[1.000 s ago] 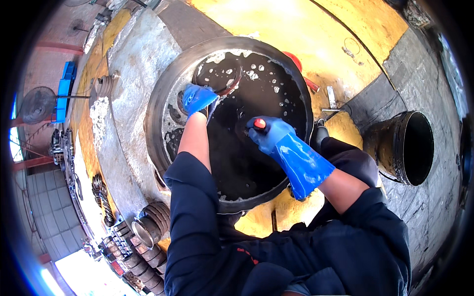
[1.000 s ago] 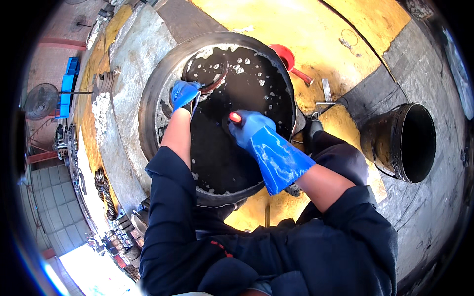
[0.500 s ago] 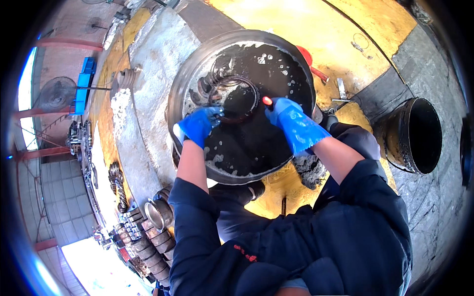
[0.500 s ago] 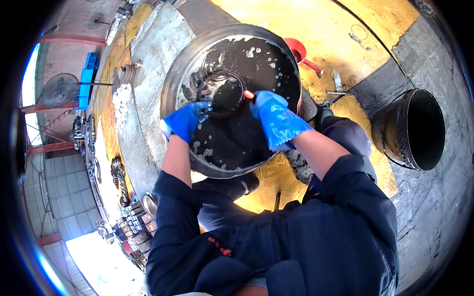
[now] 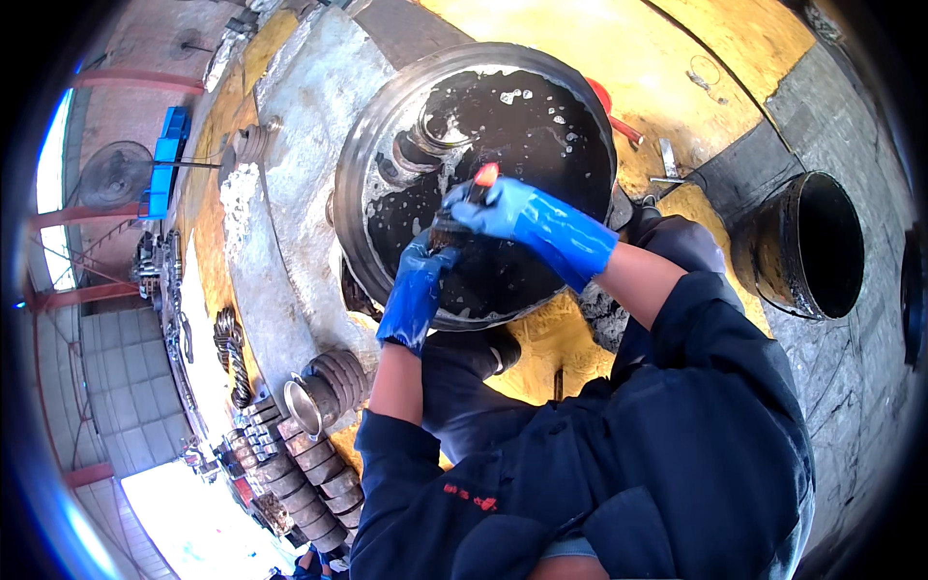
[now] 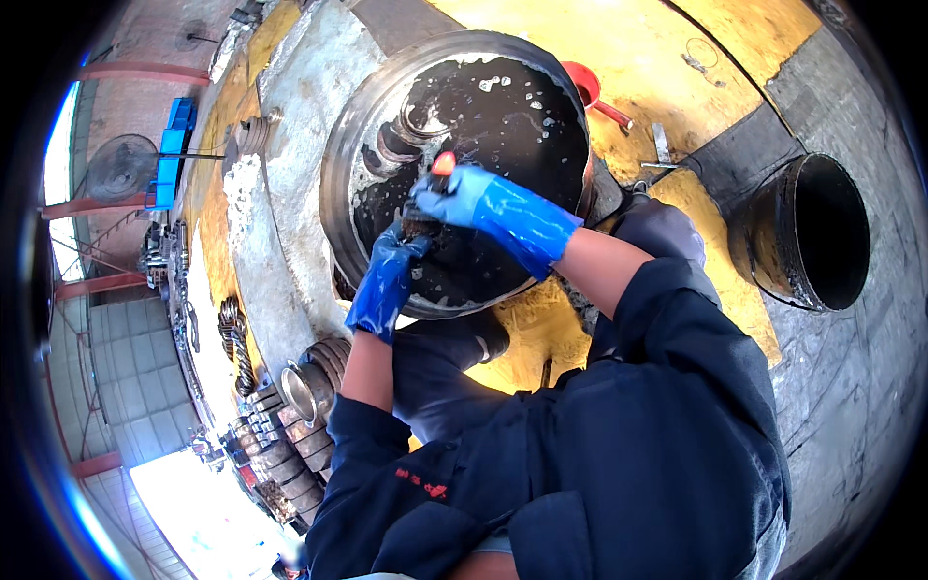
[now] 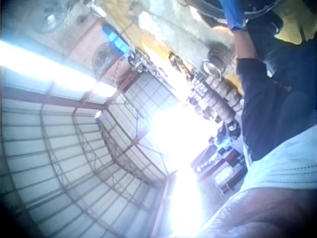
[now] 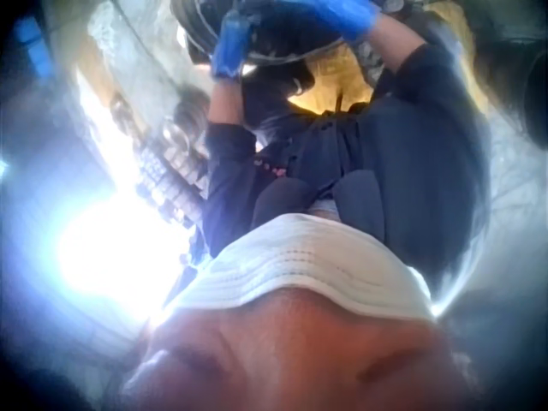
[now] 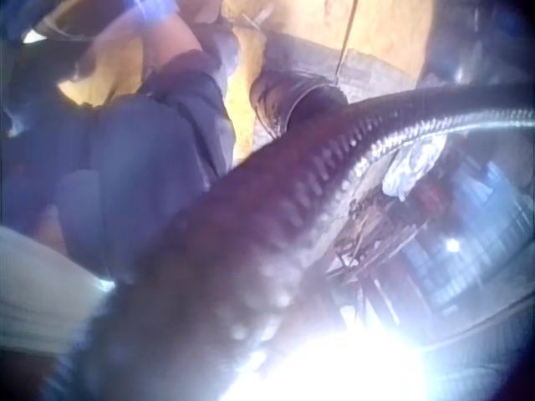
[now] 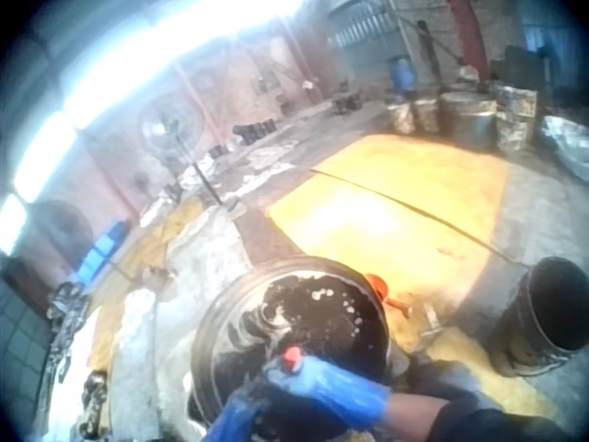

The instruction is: The person cleans several metal rings in a tub of dark liquid using a brush, scrubbing each ring thoroughly by hand while wearing blue gloves.

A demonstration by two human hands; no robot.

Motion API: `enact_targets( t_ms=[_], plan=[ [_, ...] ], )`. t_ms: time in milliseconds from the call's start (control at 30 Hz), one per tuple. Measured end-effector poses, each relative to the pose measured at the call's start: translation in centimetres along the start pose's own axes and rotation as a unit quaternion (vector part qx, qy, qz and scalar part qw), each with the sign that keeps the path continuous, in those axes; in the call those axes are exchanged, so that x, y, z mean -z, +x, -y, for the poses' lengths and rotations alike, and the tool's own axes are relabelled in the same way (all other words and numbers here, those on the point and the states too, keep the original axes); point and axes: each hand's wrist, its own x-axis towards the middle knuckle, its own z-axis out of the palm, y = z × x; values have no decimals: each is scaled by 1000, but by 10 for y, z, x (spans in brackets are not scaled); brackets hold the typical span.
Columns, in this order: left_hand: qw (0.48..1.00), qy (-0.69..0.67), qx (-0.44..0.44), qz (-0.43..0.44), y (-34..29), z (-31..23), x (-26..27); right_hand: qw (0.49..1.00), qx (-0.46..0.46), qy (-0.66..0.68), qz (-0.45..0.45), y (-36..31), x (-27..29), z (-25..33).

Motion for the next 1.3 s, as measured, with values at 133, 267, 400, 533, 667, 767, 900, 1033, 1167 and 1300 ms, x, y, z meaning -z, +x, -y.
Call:
enact_targets(
  t_ms=[133,267,400,533,667,767,900,1033,1167,1300],
  plan=[
    [1000,-9,14,-23,-20,-10,-3,976,-176,19,-130,3,22,24],
    [999,-16,9,-27,-3,-6,-8,935,-262,-5,-237,4,49,-40],
    [997,-26,1,-77,-1,6,15,938,-180,-281,-99,1,20,-20],
    [998,-32,8,-46,1,2,18,836,204,-507,48,-1,13,5],
    [999,-37,15,-9,3,-9,12,808,165,-563,-49,2,21,-17],
    [997,-31,-51,-41,-3,-7,15,883,-131,-451,-12,13,11,1],
    [992,-25,-99,-71,1,-11,2,954,-230,-183,-54,3,24,-36],
    [990,-8,-121,-77,5,-4,3,927,-371,-45,7,2,16,-50],
    [984,-63,-104,-131,10,10,1,958,-282,-23,-39,-3,26,-37],
    [951,-216,-134,-178,25,23,14,976,-186,-37,-106,0,36,-14]
  ],
)
